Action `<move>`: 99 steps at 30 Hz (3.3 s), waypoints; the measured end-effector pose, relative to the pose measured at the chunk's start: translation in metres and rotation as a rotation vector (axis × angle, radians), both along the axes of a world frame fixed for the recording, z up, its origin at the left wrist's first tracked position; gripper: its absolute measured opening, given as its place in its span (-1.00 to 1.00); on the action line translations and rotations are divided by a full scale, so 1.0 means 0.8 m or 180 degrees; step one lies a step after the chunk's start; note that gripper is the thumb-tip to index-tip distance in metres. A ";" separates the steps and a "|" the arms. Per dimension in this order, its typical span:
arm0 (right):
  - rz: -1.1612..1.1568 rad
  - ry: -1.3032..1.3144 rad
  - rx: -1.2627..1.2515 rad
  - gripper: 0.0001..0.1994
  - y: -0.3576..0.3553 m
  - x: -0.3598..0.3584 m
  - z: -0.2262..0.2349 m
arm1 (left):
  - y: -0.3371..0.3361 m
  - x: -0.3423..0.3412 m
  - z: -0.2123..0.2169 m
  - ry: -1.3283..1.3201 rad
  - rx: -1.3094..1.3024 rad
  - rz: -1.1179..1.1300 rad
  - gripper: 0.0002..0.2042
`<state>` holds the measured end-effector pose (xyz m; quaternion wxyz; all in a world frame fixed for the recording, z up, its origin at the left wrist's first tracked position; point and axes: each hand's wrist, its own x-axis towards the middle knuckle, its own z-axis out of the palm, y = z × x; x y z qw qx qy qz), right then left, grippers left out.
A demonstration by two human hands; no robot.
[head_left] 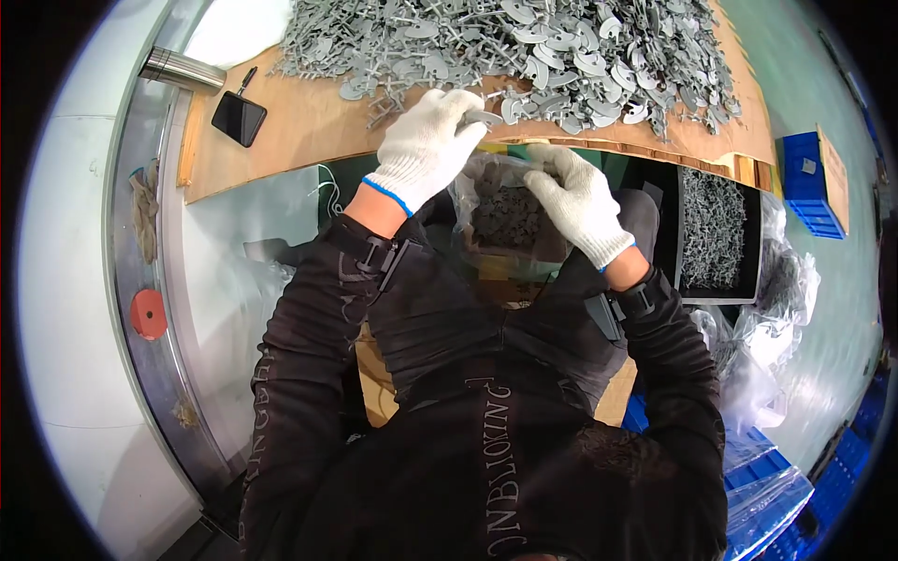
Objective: The person sorts through a pile of plastic parts on a table, inspecting individual pieces before placing them into a plastic-lined box or a black bin.
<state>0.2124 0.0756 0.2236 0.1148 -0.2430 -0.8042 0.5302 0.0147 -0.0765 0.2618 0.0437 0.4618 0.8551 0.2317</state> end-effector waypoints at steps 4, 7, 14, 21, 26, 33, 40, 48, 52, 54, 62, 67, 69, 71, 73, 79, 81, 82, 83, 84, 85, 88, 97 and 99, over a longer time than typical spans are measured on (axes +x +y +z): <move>0.0009 0.0117 -0.0579 -0.58 0.000 -0.018 -0.006 | 0.003 -0.002 0.008 -0.0224 -0.0039 0.0184 -0.73; 0.0024 0.0229 -0.0691 -0.53 -0.004 -0.030 0.008 | 0.002 -0.009 0.005 -0.0311 0.0033 0.0212 -0.74; -0.0031 0.0327 -0.1814 -0.49 -0.016 -0.053 0.038 | -0.007 -0.028 -0.019 -0.0014 0.0529 0.0254 -0.78; -0.0086 0.0397 -0.2283 -0.51 -0.014 -0.067 0.046 | -0.018 -0.012 -0.011 0.0377 0.1191 0.0159 -0.83; -0.0184 0.0513 -0.2410 -0.58 -0.020 -0.066 0.045 | -0.035 0.013 -0.007 0.0367 0.1437 -0.0232 -0.78; 0.0119 0.0441 -0.2025 -0.71 -0.036 -0.035 0.039 | -0.067 0.051 -0.009 -0.0094 0.1632 -0.0369 -0.77; 0.0177 0.0610 0.0621 -0.75 -0.052 -0.001 0.025 | -0.082 0.078 -0.020 -0.0939 0.1330 -0.0326 -0.81; 0.0633 0.0246 0.1703 -0.73 -0.041 0.027 0.010 | -0.088 0.105 -0.028 -0.3364 0.1162 0.0715 -0.83; 0.0672 -0.0112 0.1463 -0.66 -0.043 0.035 0.009 | -0.089 0.101 -0.014 -0.3505 0.1019 0.0891 -0.84; 0.0459 -0.0217 0.0839 -0.59 -0.047 0.039 0.002 | -0.094 0.098 -0.024 -0.3604 0.1065 0.0834 -0.83; 0.0003 0.0213 -0.4034 -0.65 -0.033 0.039 0.001 | -0.097 0.097 -0.060 -0.3955 0.1014 0.0264 -0.79; 0.0089 -0.0212 -0.2879 -0.70 -0.033 0.043 -0.007 | -0.077 0.113 -0.043 -0.4246 0.1059 -0.0112 -0.74; -0.0324 -0.0110 -0.2520 -0.72 -0.034 0.048 -0.003 | -0.072 0.115 -0.040 -0.4424 0.1110 -0.0112 -0.72; -0.0510 -0.0040 -0.2335 -0.74 -0.033 0.053 0.004 | -0.076 0.111 -0.051 -0.4391 0.0833 -0.0345 -0.68; -0.0670 -0.0114 -0.2293 -0.75 -0.021 0.074 0.012 | -0.075 0.108 -0.060 -0.4363 0.0695 -0.0460 -0.66; -0.1618 -0.0449 -0.1769 -0.72 0.038 0.180 0.035 | -0.037 0.112 -0.104 -0.1456 0.0118 -0.0729 -0.61; -0.2222 -0.0106 -0.1639 -0.62 0.076 0.235 0.029 | -0.025 0.116 -0.099 -0.0707 0.0231 -0.0986 -0.61; -0.2811 0.0230 -0.1373 -0.55 0.101 0.262 0.017 | -0.015 0.118 -0.087 -0.0702 0.0324 -0.0921 -0.63; -0.3392 0.0577 -0.1103 -0.47 0.117 0.282 0.003 | -0.003 0.120 -0.065 -0.0688 0.0403 -0.0858 -0.64; -0.3389 0.0582 -0.1102 -0.47 0.124 0.290 -0.001 | 0.007 0.118 -0.047 -0.0664 0.0490 -0.0774 -0.66; -0.3385 0.0554 -0.1101 -0.43 0.125 0.301 -0.004 | 0.017 0.115 -0.031 -0.0659 0.0490 -0.0773 -0.66; -0.3349 0.0493 -0.1137 -0.36 0.120 0.302 -0.008 | 0.042 0.098 0.004 0.0506 0.0594 -0.0462 -0.72; -0.1331 -0.0061 -0.1063 -0.59 0.048 0.109 0.003 | 0.059 0.041 -0.001 0.0734 -0.0168 -0.0275 -0.75; -0.0784 0.0426 0.0299 -0.65 0.044 0.075 0.004 | 0.067 0.043 -0.002 0.0543 -0.0215 -0.0218 -0.75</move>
